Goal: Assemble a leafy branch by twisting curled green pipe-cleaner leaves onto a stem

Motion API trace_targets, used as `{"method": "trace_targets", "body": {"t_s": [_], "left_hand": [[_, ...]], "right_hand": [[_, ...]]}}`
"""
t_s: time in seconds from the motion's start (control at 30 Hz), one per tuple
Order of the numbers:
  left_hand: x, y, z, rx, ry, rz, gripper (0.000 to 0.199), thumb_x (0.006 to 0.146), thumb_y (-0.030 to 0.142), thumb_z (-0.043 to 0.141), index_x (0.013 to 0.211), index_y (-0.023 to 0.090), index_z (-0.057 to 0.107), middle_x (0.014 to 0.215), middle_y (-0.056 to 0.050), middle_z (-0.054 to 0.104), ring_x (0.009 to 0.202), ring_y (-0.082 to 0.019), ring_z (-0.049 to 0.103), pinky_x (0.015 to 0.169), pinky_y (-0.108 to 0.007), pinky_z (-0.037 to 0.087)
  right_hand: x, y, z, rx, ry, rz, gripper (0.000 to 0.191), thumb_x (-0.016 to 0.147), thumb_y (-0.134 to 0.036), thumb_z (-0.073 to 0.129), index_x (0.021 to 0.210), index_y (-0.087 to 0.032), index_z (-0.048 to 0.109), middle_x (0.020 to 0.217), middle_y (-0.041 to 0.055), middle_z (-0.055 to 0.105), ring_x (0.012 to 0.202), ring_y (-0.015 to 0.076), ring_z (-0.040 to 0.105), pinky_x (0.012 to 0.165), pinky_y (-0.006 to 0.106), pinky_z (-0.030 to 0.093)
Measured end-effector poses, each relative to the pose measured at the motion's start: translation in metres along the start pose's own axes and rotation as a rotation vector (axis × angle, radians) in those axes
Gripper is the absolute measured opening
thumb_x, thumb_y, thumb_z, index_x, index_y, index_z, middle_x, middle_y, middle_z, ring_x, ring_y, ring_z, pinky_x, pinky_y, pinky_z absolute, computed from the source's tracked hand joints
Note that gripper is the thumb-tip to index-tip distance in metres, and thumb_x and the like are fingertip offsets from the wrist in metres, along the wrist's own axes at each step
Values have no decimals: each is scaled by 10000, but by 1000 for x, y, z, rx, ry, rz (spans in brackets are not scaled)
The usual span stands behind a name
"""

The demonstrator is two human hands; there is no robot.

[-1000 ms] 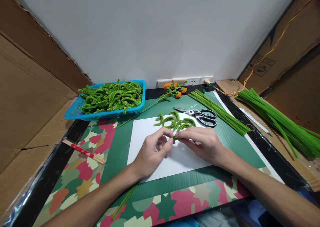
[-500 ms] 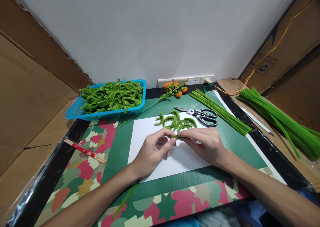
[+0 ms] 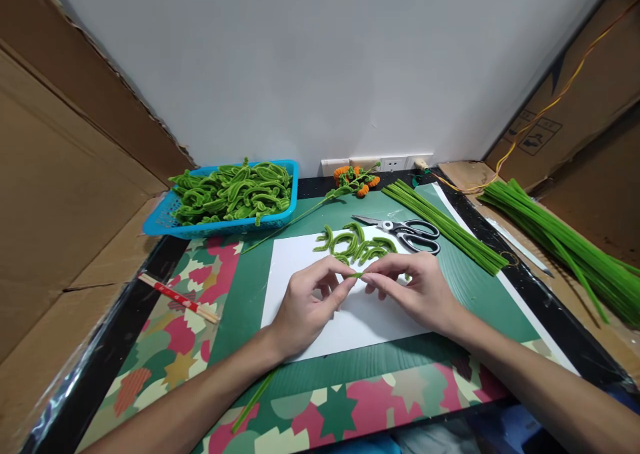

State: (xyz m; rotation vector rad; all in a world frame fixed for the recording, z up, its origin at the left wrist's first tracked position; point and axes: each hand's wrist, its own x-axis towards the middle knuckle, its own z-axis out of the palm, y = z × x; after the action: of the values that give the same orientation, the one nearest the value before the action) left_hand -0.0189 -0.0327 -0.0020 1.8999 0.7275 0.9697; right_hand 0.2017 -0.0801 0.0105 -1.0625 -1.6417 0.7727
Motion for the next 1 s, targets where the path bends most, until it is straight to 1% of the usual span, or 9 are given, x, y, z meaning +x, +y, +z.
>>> {"method": "trace_targets", "body": {"t_s": [0.07, 0.17, 0.33, 0.43, 0.57, 0.67, 0.8, 0.9, 1.0], "left_hand": [[-1, 0, 0, 27, 15, 47, 61, 1022, 197, 719, 1069, 193, 757, 867, 5, 705, 627, -80, 633, 573, -188, 522], [-2, -1, 1, 56, 21, 80, 79, 1013, 182, 727, 1082, 193, 763, 899, -14, 735, 677, -99, 653, 586, -196, 533], [-2, -1, 2, 116, 30, 112, 68, 1014, 176, 714, 1063, 186, 761, 916, -32, 763, 707, -113, 668, 560, -194, 515], [-3, -1, 2, 157, 46, 135, 64, 1007, 165, 723, 1056, 181, 760, 903, -28, 767, 675, -102, 649, 540, -193, 496], [-5, -1, 3, 223, 91, 171, 85, 988, 149, 751, 1067, 180, 759, 864, -5, 752, 633, -84, 614, 537, -193, 480], [-5, 0, 3, 248, 106, 163, 97, 981, 141, 756, 1068, 183, 759, 856, 5, 748, 616, -78, 603, 539, -195, 477], [-3, 3, 3, 262, 112, 154, 110, 973, 134, 757, 1071, 183, 763, 846, 8, 747, 611, -80, 598, 546, -196, 481], [-2, 4, 3, 266, 111, 152, 94, 967, 130, 744, 1044, 184, 753, 828, 13, 726, 612, -80, 593, 540, -191, 467], [-2, 4, 3, 237, 79, 105, 59, 980, 155, 712, 1024, 183, 740, 841, 2, 708, 627, -90, 595, 541, -198, 463]], "right_hand": [[1, -1, 1, 73, -5, 64, 113, 984, -223, 771, 898, -176, 826, 694, 1, 792, 514, 102, 677, 505, 184, 528], [-1, 0, 3, 55, 29, 67, 154, 984, -250, 775, 859, -168, 815, 631, -4, 754, 481, 99, 640, 487, 187, 497], [-7, 7, 10, -108, 98, -91, 142, 1010, -235, 739, 906, -167, 807, 598, -14, 718, 500, 106, 640, 511, 200, 476], [-9, 8, 12, -195, 96, -143, 166, 1030, -220, 706, 896, -164, 786, 600, -19, 702, 488, 97, 622, 512, 202, 455], [-9, 8, 13, -327, 94, -242, 144, 1034, -173, 652, 968, -137, 775, 599, -24, 660, 470, 90, 555, 500, 219, 411], [-9, 11, 14, -390, 119, -320, 105, 1014, -151, 656, 1027, -130, 759, 572, -49, 621, 447, 86, 515, 499, 224, 395], [-9, 17, 15, -441, 131, -360, 69, 1005, -149, 674, 1013, -150, 742, 554, -66, 616, 434, 82, 516, 501, 215, 396], [-9, 20, 16, -472, 126, -381, 81, 1014, -156, 659, 1005, -161, 740, 559, -66, 620, 436, 84, 513, 505, 221, 391], [-10, 22, 16, -491, 105, -382, 101, 1022, -160, 640, 1010, -171, 740, 555, -65, 621, 438, 87, 512, 512, 228, 381]]}}
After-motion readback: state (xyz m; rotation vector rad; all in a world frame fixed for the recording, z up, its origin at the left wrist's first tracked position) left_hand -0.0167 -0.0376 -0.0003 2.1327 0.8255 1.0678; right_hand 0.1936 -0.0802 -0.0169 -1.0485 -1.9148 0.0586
